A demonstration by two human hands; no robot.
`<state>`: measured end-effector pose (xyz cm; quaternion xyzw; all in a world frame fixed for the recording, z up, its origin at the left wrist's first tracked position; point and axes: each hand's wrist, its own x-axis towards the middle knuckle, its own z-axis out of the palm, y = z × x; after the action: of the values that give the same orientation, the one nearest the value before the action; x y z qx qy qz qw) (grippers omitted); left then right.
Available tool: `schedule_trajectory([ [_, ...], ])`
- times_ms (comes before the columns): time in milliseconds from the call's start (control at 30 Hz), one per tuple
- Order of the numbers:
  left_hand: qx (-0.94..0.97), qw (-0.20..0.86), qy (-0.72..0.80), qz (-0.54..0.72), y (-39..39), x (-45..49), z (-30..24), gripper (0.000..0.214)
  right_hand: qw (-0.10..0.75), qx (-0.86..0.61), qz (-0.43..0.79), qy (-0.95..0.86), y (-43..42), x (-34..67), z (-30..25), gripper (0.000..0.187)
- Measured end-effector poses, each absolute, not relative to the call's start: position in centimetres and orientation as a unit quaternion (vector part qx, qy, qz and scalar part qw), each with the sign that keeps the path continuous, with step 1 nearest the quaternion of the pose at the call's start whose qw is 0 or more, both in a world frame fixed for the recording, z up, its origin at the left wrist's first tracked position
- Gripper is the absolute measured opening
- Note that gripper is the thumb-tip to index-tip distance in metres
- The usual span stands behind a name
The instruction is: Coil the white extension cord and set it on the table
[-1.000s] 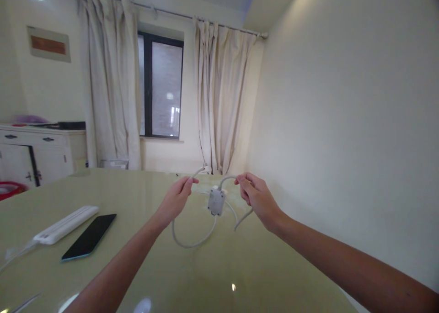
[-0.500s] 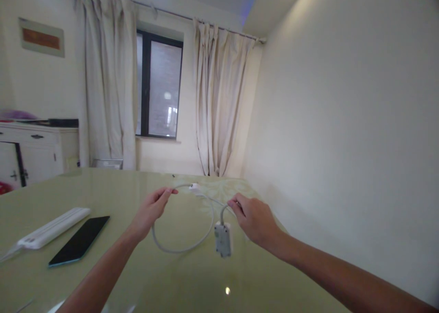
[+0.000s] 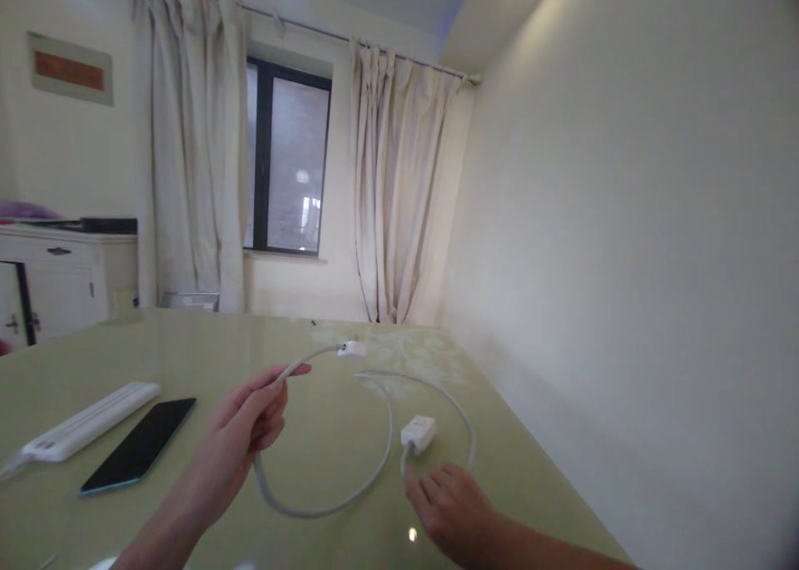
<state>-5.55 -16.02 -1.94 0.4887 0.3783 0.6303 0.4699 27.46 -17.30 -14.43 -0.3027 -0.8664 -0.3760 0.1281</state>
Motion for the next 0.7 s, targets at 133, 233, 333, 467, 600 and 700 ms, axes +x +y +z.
schedule_trajectory([
  [133,0.540,0.412,0.420,0.602,-17.0,-5.0,-1.6,0.061,0.116,-0.353,-0.324,-0.870,-14.9,28.8,-15.9,0.011],
  [233,0.603,0.348,0.431,0.573,-17.2,-4.7,-2.1,0.057,0.203,-0.414,-0.251,-0.851,-14.2,27.6,-12.0,0.016],
  [333,0.668,0.301,0.422,0.534,-17.4,-3.7,-1.8,0.046,0.331,-0.380,-0.231,-0.832,-15.0,24.5,-5.6,0.045],
  [467,0.705,0.281,0.399,0.515,-17.9,-1.5,-0.1,0.041,0.344,-0.331,-0.138,-0.868,-16.1,20.3,0.4,0.036],
  [600,0.672,0.338,0.389,0.533,-17.5,-0.3,-1.1,0.046,0.422,-0.366,0.105,-0.823,-15.1,19.0,1.9,0.026],
  [700,0.643,0.440,0.378,0.500,-16.4,0.5,-5.3,0.051,0.629,-0.351,0.295,-0.628,-13.4,19.7,2.5,0.032],
])
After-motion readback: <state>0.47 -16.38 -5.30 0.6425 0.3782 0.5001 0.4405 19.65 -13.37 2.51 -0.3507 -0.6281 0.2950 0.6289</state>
